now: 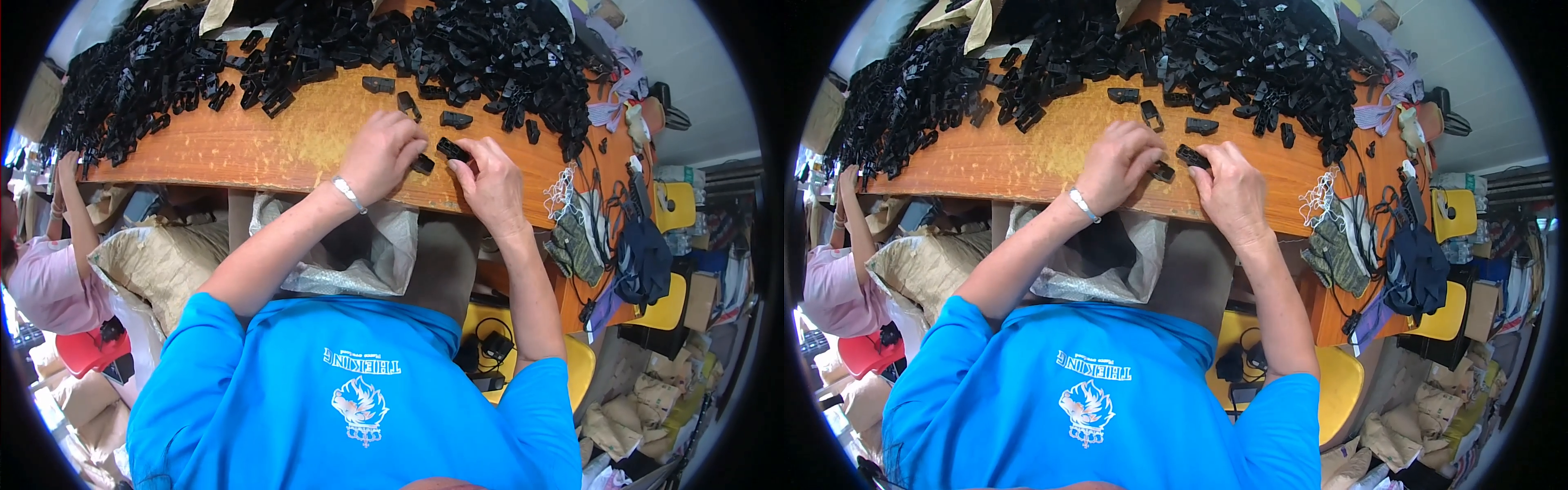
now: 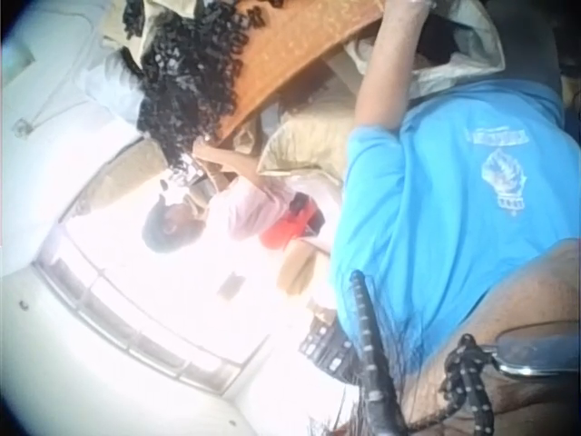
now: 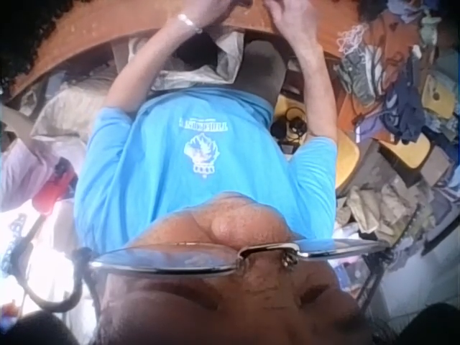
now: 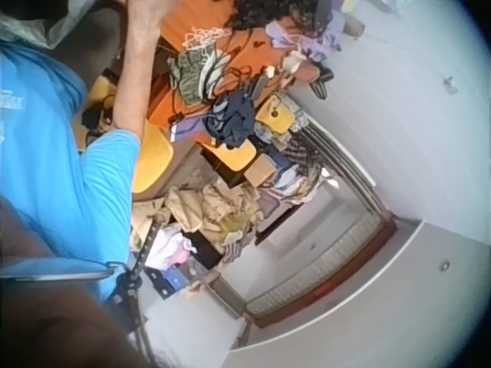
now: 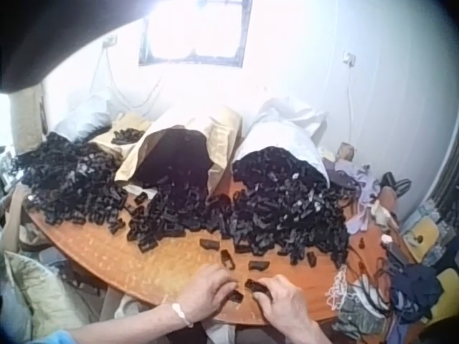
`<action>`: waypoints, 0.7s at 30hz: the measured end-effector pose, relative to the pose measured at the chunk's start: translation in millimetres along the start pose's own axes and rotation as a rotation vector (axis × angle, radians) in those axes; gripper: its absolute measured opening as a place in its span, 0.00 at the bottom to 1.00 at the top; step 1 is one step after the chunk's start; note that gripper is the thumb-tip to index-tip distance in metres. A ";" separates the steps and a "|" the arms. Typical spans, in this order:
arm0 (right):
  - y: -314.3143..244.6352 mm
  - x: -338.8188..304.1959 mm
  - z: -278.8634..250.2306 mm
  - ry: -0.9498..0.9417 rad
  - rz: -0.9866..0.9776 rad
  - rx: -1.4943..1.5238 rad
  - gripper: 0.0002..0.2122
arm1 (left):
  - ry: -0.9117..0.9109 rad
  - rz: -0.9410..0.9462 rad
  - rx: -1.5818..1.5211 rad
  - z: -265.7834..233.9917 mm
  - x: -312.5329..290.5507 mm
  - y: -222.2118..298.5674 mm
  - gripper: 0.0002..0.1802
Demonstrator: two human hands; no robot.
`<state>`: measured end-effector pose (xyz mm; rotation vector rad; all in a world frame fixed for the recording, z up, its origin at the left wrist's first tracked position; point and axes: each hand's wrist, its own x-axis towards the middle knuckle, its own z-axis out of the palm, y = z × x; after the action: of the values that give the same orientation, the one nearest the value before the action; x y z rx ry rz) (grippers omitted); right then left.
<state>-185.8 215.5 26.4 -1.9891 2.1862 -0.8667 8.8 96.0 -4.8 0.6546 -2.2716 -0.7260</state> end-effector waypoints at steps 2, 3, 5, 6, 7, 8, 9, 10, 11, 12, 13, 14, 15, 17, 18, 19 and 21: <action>-11.5 2.3 -3.1 -0.009 0.007 0.046 0.13 | 0.129 0.009 -0.054 -7.6 -2.3 -4.1 0.11; -16.1 3.3 -3.6 -0.017 0.013 0.091 0.13 | 0.128 0.007 -0.054 -11.7 -6.6 -5.2 0.11; -23.2 4.8 -1.2 -0.029 0.004 0.119 0.13 | 0.055 -0.008 0.018 -25.3 -12.8 3.1 0.16; -25.4 5.2 0.8 -0.039 -0.007 0.146 0.13 | 0.053 -0.011 0.019 -24.6 -13.5 2.5 0.16; -26.7 4.7 3.1 -0.042 -0.009 0.146 0.13 | 0.028 0.016 0.083 -23.7 -14.0 3.4 0.17; -26.9 3.7 6.6 -0.049 -0.011 0.128 0.13 | 0.003 0.043 0.148 -22.5 -14.5 4.2 0.19; -27.8 3.1 9.3 -0.057 -0.013 0.109 0.14 | 0.006 0.040 0.148 -19.9 -13.4 3.1 0.19; -29.7 3.0 11.8 -0.061 -0.016 0.109 0.14 | -0.026 0.042 0.141 -16.1 -10.3 -0.1 0.19; -32.2 2.6 13.8 -0.068 -0.006 0.102 0.13 | -0.057 0.045 0.134 -13.9 -7.8 -3.5 0.20; -33.7 2.5 15.6 -0.075 0.005 0.094 0.13 | -0.054 0.041 0.134 -13.0 -6.6 -7.1 0.20; -32.9 1.9 17.6 -0.077 0.006 0.092 0.13 | -0.069 0.043 0.121 -11.9 -4.6 -9.0 0.19; -31.3 1.7 20.0 -0.050 -0.016 0.077 0.12 | -0.084 0.045 0.107 -10.8 -3.8 -10.1 0.18; -30.1 2.0 21.0 -0.023 -0.037 0.063 0.12 | -0.084 0.046 0.106 -10.0 -4.2 -10.7 0.18; -29.8 3.6 20.4 -0.028 -0.053 0.062 0.12 | -0.070 0.041 0.095 -10.2 -5.0 -11.8 0.16; -29.5 4.5 20.2 -0.033 -0.071 0.061 0.12 | -0.071 0.041 0.095 -10.0 -4.7 -12.2 0.16; -28.6 5.2 20.2 -0.033 -0.071 0.061 0.12 | -0.074 0.040 0.092 -9.8 -4.3 -12.2 0.16; -26.7 6.5 20.1 -0.065 -0.030 0.134 0.12 | -0.077 0.038 0.090 -8.9 -3.9 -11.7 0.16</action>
<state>-154.7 201.9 23.2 -1.9629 2.0129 -0.9121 20.6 87.1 -8.4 0.6329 -2.3918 -0.6443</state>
